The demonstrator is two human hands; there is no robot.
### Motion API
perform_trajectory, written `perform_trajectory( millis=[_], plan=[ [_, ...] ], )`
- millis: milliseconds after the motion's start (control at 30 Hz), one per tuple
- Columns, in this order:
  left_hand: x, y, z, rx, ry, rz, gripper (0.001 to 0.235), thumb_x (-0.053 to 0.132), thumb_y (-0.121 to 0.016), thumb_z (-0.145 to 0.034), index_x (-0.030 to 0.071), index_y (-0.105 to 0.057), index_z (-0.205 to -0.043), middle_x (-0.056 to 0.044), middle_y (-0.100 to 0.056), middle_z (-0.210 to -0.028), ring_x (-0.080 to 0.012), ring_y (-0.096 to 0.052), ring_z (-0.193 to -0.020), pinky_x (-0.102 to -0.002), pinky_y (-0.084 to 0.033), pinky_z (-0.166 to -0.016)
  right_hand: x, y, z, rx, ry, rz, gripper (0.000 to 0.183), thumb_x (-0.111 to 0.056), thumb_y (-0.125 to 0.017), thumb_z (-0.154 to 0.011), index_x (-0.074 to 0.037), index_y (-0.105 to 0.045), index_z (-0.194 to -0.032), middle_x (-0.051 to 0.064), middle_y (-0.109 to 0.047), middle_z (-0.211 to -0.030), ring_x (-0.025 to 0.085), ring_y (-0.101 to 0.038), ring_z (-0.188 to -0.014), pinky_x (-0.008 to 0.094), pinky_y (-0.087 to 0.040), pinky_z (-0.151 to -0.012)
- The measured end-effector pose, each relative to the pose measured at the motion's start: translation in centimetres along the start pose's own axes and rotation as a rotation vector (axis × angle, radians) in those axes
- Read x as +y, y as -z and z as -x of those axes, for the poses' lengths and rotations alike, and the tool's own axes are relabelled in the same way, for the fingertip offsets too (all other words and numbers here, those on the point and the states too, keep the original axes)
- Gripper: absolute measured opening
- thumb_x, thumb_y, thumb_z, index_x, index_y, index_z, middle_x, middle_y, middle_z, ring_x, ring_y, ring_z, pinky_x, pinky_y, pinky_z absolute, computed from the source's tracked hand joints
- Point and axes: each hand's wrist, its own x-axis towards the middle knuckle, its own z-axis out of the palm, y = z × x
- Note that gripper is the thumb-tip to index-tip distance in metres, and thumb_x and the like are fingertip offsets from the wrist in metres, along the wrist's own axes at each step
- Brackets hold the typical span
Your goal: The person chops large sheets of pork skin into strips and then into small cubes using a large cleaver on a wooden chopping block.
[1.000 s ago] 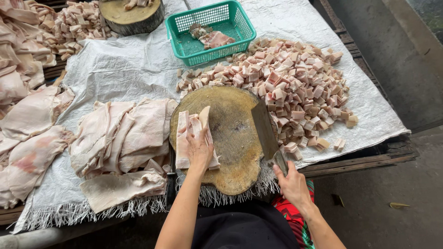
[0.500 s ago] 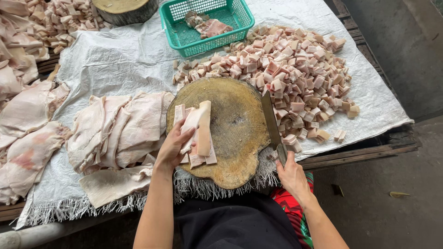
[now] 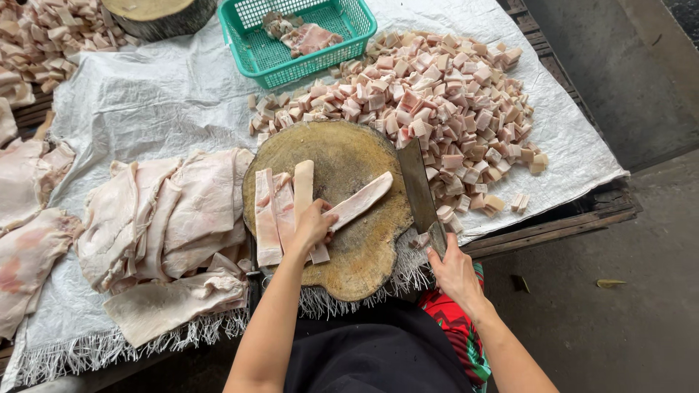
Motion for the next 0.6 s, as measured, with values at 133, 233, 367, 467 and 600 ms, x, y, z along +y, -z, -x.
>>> perform_trajectory(
  millis=[133,233,367,467,600],
  plan=[
    [-1.3,0.8,1.3,0.229,-0.386,-0.273,0.032,0.023,-0.077,-0.086,0.004,-0.071,-0.111,-0.025,-0.074,-0.087,-0.0362,-0.072,-0.088,-0.044,-0.054,-0.082,-0.6,-0.1,0.6,0.114,0.237,0.085,0.043,-0.033,-0.060,-0.098,-0.005,-0.051,-0.129,0.023,-0.071,-0.070,0.042,-0.073,-0.068,0.053,-0.055,-0.062],
    [-0.9,0.7,2.4,0.279,-0.348,-0.232,0.034,0.026,-0.074,-0.087,0.004,-0.070,-0.113,-0.026,-0.073,-0.090,-0.0392,-0.071,-0.091,-0.046,-0.053,-0.085,-2.1,-1.1,1.3,0.077,0.204,0.119,0.043,-0.036,-0.057,-0.098,-0.008,-0.050,-0.130,0.026,-0.070,-0.072,0.047,-0.073,-0.073,0.056,-0.054,-0.065],
    [-0.6,1.5,2.9,0.318,-0.350,-0.192,0.033,0.022,-0.073,-0.088,0.001,-0.069,-0.113,-0.024,-0.074,-0.095,-0.0374,-0.072,-0.091,-0.045,-0.054,-0.084,-3.0,-2.3,0.5,0.098,0.358,0.234,0.042,-0.036,-0.056,-0.101,-0.004,-0.049,-0.128,0.028,-0.070,-0.077,0.051,-0.070,-0.075,0.058,-0.054,-0.066],
    [-0.8,2.2,2.7,0.285,-0.303,-0.173,0.030,0.019,-0.072,-0.088,0.000,-0.069,-0.110,-0.022,-0.075,-0.097,-0.0346,-0.074,-0.090,-0.043,-0.056,-0.084,-2.5,-2.8,-0.2,0.078,0.382,0.265,0.043,-0.035,-0.055,-0.101,-0.001,-0.048,-0.126,0.029,-0.070,-0.076,0.053,-0.069,-0.075,0.059,-0.054,-0.067],
    [-1.0,1.8,2.7,0.258,-0.444,-0.246,0.030,0.018,-0.076,-0.085,-0.001,-0.071,-0.107,-0.024,-0.075,-0.096,-0.0344,-0.073,-0.091,-0.042,-0.055,-0.085,-3.9,-1.3,-0.2,-0.012,0.320,0.253,0.039,-0.038,-0.055,-0.101,-0.006,-0.051,-0.124,0.021,-0.070,-0.066,0.044,-0.073,-0.070,0.053,-0.056,-0.063]
  ],
)
